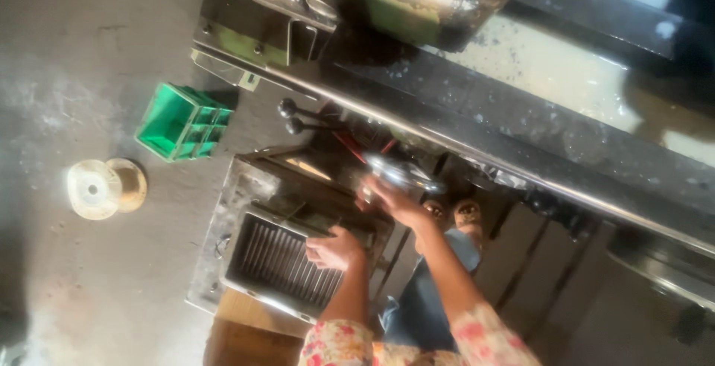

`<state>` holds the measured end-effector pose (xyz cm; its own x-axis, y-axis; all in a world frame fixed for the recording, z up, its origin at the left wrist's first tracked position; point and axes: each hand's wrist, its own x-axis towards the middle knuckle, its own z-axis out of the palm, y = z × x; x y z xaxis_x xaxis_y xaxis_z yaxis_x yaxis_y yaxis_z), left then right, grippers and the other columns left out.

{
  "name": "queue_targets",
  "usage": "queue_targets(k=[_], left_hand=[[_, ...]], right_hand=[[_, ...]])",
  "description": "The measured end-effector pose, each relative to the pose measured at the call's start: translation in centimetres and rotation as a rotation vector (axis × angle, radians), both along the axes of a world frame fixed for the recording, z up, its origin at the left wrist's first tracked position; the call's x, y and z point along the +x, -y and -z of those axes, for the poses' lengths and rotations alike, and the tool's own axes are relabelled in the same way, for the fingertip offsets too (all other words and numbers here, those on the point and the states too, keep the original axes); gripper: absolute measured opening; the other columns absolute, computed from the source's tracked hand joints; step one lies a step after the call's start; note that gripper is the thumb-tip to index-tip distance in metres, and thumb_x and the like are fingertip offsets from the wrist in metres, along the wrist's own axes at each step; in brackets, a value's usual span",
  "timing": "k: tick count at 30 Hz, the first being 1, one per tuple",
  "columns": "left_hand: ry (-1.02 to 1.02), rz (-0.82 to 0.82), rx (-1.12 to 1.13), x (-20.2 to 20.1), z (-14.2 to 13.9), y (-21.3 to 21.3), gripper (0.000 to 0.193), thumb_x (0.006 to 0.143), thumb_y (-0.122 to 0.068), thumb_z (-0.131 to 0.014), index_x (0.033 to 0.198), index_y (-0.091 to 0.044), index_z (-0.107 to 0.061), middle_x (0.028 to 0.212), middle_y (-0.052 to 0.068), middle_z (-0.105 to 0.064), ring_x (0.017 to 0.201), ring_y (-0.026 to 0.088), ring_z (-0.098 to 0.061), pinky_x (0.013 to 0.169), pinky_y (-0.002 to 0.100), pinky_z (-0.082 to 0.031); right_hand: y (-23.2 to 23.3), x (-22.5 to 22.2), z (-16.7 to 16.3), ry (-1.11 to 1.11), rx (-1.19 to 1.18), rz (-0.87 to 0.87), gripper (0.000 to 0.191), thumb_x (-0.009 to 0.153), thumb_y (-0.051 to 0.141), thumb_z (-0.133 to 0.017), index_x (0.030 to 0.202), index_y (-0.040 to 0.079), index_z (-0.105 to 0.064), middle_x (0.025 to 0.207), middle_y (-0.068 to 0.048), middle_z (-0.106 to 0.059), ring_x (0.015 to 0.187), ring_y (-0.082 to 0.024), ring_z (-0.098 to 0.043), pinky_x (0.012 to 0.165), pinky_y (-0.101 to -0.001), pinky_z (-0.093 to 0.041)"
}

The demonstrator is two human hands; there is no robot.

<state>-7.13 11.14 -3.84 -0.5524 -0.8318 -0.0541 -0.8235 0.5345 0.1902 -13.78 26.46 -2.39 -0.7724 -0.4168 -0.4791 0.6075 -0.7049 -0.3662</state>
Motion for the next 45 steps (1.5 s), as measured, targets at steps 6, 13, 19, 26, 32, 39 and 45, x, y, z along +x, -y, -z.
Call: queue_targets(k=[6, 13, 19, 26, 32, 39, 45], left_hand=[[-0.023, 0.018, -0.010, 0.2, 0.1, 0.1, 0.057, 0.080, -0.026, -0.071, 0.122, 0.005, -0.047, 0.130, 0.029, -0.054, 0.129, 0.041, -0.044, 0.100, 0.057, -0.038], [-0.004, -0.033, -0.023, 0.0, -0.5, -0.4, 0.058, 0.077, -0.028, -0.072, 0.119, 0.004, -0.050, 0.128, 0.026, -0.056, 0.125, 0.042, -0.046, 0.096, 0.059, -0.039], [-0.018, -0.008, -0.002, 0.1, -0.2, -0.3, 0.051, 0.078, -0.028, -0.069, 0.114, 0.004, -0.050, 0.121, 0.025, -0.061, 0.128, 0.039, -0.047, 0.100, 0.057, -0.040], [-0.026, 0.017, -0.002, -0.1, -0.3, -0.5, 0.056, 0.081, -0.028, -0.068, 0.120, 0.007, -0.047, 0.124, 0.027, -0.060, 0.131, 0.040, -0.044, 0.103, 0.057, -0.037], [-0.003, 0.006, 0.035, -0.1, 0.0, -0.3, 0.057, 0.083, -0.028, -0.068, 0.123, 0.007, -0.046, 0.127, 0.026, -0.060, 0.136, 0.038, -0.042, 0.106, 0.057, -0.035], [0.007, -0.023, 0.045, 0.2, -0.1, -0.3, 0.059, 0.083, -0.028, -0.069, 0.126, 0.007, -0.046, 0.135, 0.031, -0.053, 0.133, 0.040, -0.042, 0.106, 0.057, -0.035], [0.021, -0.031, 0.069, 0.2, 0.0, -0.2, 0.058, 0.084, -0.028, -0.068, 0.125, 0.007, -0.046, 0.134, 0.027, -0.054, 0.137, 0.039, -0.041, 0.107, 0.057, -0.036]], right_hand=[[-7.3, 7.2, 2.4, 0.358, 0.370, -0.045, 0.050, 0.083, 0.049, -0.069, 0.117, 0.013, -0.060, 0.116, -0.008, -0.070, 0.112, -0.027, -0.068, 0.104, -0.0500, -0.052], [1.9, -2.8, 0.4, 0.134, 0.174, -0.001, 0.033, 0.099, 0.039, -0.064, 0.121, 0.015, -0.063, 0.122, 0.000, -0.065, 0.124, -0.021, -0.059, 0.110, -0.0428, -0.044], [-5.5, 5.8, 1.0, 0.127, -0.218, 0.029, 0.026, 0.099, 0.039, -0.064, 0.102, 0.013, -0.060, 0.094, -0.003, -0.064, 0.096, -0.029, -0.068, 0.097, -0.0535, -0.056], [-1.7, -2.0, 0.9, -0.157, 1.008, -0.202, 0.065, 0.097, 0.055, -0.073, 0.141, 0.007, -0.065, 0.126, -0.004, -0.068, 0.112, -0.019, -0.064, 0.096, -0.0372, -0.050], [-1.1, 0.7, -0.3, -0.051, -0.086, 0.063, 0.039, 0.094, 0.046, -0.070, 0.111, 0.012, -0.061, 0.106, -0.009, -0.069, 0.102, -0.027, -0.067, 0.093, -0.0485, -0.055], [-6.1, 5.5, 3.1, 0.274, 0.256, -0.085, 0.057, 0.087, 0.055, -0.064, 0.124, 0.012, -0.061, 0.117, -0.011, -0.068, 0.106, -0.024, -0.067, 0.099, -0.0432, -0.055], [0.8, -0.6, 0.9, 0.067, 0.127, -0.080, 0.062, 0.085, 0.051, -0.065, 0.137, 0.020, -0.051, 0.129, -0.010, -0.062, 0.108, -0.027, -0.068, 0.099, -0.0471, -0.056]])
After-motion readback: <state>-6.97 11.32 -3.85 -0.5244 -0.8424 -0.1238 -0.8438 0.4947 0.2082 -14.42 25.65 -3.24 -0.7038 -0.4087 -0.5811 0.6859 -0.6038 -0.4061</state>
